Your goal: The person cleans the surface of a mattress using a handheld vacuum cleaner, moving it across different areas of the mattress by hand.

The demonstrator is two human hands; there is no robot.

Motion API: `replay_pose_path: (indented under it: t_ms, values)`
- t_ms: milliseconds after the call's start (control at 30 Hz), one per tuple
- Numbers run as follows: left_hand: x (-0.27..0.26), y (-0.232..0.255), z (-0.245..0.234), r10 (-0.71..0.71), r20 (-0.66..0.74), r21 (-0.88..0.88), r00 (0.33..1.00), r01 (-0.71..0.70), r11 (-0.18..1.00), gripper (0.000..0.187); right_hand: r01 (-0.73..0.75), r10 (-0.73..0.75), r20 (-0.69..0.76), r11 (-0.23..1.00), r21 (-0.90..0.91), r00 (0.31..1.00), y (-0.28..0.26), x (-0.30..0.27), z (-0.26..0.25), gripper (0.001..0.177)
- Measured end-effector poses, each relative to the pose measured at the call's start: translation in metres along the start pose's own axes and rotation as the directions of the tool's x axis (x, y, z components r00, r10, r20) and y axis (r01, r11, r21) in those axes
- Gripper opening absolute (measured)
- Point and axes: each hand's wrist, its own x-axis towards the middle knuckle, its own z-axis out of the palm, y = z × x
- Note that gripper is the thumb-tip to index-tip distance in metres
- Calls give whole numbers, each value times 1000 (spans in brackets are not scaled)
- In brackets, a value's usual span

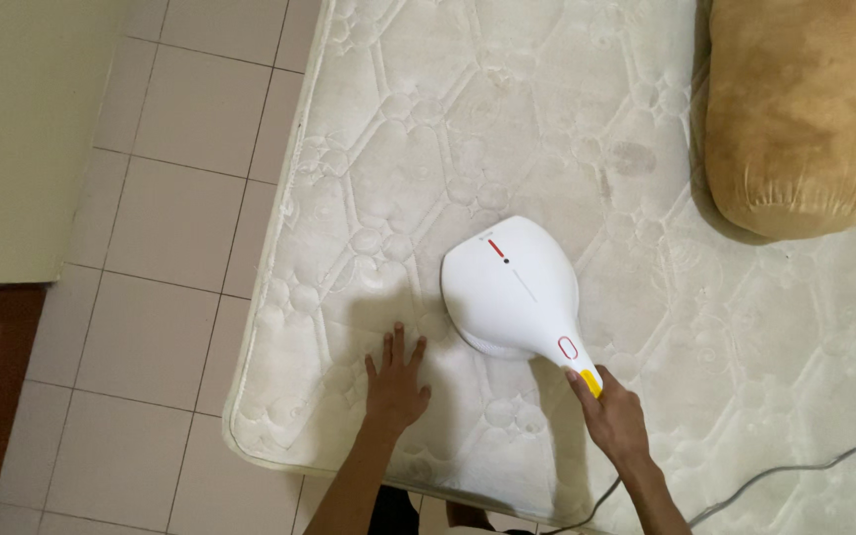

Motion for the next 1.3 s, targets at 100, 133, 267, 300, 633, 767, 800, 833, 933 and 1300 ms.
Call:
replay_pose_path:
  t_ms: [100, 133, 267, 300, 633, 767, 800, 833, 933, 1300]
  values:
    - [3, 0, 1, -17, 24, -29, 1000, 18, 999, 91, 34, -33, 28, 999, -35, 999, -33, 19, -2, 68]
    - [4, 0, 3, -21, 25, -30, 999, 21, 999, 91, 63, -63, 20, 997, -45, 998, -47, 25, -2, 70]
    - [11, -2, 8, -21, 17, 40, 1000, 21, 999, 91, 120, -117, 41, 990, -78, 992, -100, 53, -6, 72]
    - [11, -2, 10, -14, 11, 99, 1000, 12, 995, 91, 121, -118, 46, 990, -77, 992, -112, 59, -6, 72]
    - [16, 2, 11, -21, 4, 138, 1000, 20, 990, 94, 363, -367, 11, 916, -169, 930, -213, 124, 0, 81]
    - [19, 5, 8, -41, 57, 166, 998, 31, 986, 94, 366, -367, 36, 904, -221, 929, -257, 140, -6, 82]
    - [19, 5, 8, -39, 61, 168, 997, 28, 985, 94, 368, -368, 39, 904, -219, 929, -266, 143, -9, 82]
    - [18, 5, 9, -42, 62, 168, 997, 31, 985, 94, 338, -330, 75, 914, -226, 941, -276, 146, -11, 82]
    - [17, 3, 9, -34, 55, 164, 998, 25, 986, 94, 356, -343, 96, 903, -241, 934, -286, 152, -17, 82]
    - [16, -1, 4, -27, 67, 124, 997, 19, 992, 95, 336, -322, 130, 935, -111, 938, -231, 137, -19, 80]
